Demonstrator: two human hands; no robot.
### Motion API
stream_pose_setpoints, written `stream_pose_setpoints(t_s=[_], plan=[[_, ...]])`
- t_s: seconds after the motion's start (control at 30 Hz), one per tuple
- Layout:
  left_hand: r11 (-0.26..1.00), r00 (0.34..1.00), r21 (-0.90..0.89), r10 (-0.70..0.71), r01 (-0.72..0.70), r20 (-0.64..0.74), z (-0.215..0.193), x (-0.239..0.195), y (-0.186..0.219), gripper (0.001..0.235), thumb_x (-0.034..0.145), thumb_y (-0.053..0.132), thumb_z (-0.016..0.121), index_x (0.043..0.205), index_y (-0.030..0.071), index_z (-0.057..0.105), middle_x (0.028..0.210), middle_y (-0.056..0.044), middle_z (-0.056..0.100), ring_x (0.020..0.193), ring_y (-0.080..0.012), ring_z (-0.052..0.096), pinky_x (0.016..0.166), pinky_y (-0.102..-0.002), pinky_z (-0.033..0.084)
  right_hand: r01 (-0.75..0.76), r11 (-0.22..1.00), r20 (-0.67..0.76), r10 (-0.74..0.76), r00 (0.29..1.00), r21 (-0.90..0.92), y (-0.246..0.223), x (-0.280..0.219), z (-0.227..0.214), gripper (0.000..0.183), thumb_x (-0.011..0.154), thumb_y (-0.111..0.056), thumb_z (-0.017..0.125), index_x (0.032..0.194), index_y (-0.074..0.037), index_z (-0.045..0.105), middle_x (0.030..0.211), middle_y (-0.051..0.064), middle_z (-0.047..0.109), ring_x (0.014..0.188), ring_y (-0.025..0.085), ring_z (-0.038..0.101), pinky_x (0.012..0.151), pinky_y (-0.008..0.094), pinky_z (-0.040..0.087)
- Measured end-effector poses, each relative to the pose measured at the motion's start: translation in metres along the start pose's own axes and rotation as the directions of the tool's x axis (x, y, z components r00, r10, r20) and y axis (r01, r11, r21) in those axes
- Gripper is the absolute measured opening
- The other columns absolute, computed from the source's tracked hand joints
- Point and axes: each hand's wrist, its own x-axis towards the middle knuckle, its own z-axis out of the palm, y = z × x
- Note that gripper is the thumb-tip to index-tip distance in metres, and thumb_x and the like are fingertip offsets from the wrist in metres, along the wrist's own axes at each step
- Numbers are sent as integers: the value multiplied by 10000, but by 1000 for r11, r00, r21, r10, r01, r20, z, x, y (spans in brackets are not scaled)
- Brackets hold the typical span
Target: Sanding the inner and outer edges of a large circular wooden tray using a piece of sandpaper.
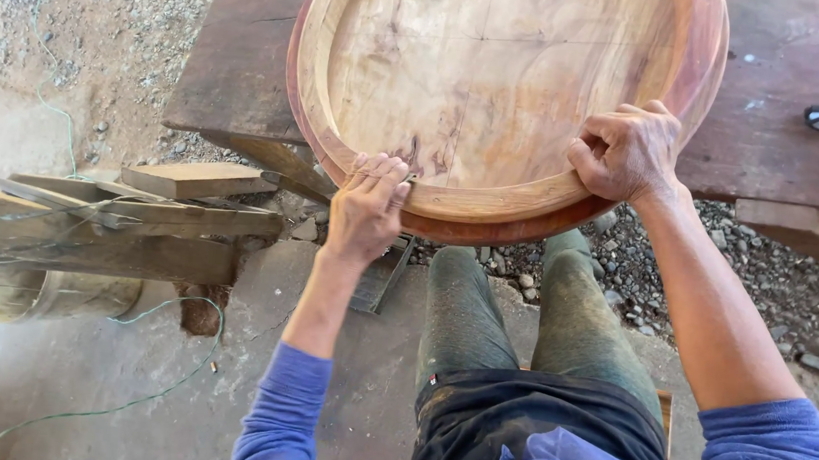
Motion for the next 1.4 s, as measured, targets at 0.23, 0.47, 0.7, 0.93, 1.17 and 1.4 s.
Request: stream_pose_setpoints(t_s=[0.23,0.47,0.7,0.93,1.17,1.4], plan=[[999,999,-33,-19,18,-33,28,15,95,293,991,184,624,1229,28,695,1354,-169,622,1248,-315,643,971,-443,599,36,999,-23,-36,999,6,-1,1,-2,171,804,-302,687,716,-157,709,662,39,647,659,219,623,767,387,431],[930,919,20,-366,367,144,-22,-10,-49,430,1110,280,329,1218,89,699,1341,-74,662,1281,-239,610,1212,-434,441,38,999,-31,-37,999,37,-2,0,-2,171,815,-302,687,732,-154,707,671,35,646,665,222,623,771,387,430],[929,930,-115,-361,352,-66,20,-13,22,291,1133,257,376,1108,94,617,1388,-107,594,1416,-253,504,1289,-453,344,20,999,-59,-18,998,38,0,1,1,180,800,-309,682,726,-147,704,660,40,649,666,226,624,766,388,436],[971,974,-122,-215,205,-78,22,-36,25,246,1078,181,516,1203,38,671,1490,-134,557,1481,-267,426,1263,-402,305,32,999,-38,-32,999,6,-1,-3,3,206,851,-279,672,704,-140,705,658,33,647,672,213,620,811,391,442],[931,911,-66,-366,360,-190,40,-41,-3,288,1160,207,423,1024,106,657,1422,-80,624,1509,-198,500,1347,-412,343,9,999,-75,-6,997,39,-5,-3,1,155,817,-276,675,727,-153,704,668,36,641,656,222,620,782,392,438],[990,943,23,-124,138,-308,85,-49,64,490,1172,303,340,1618,106,290,1700,-89,244,1609,-251,200,1360,-438,121,59,998,-88,-57,994,17,-2,-5,3,176,836,-239,687,697,-133,693,618,23,628,665,212,611,795,387,437]])
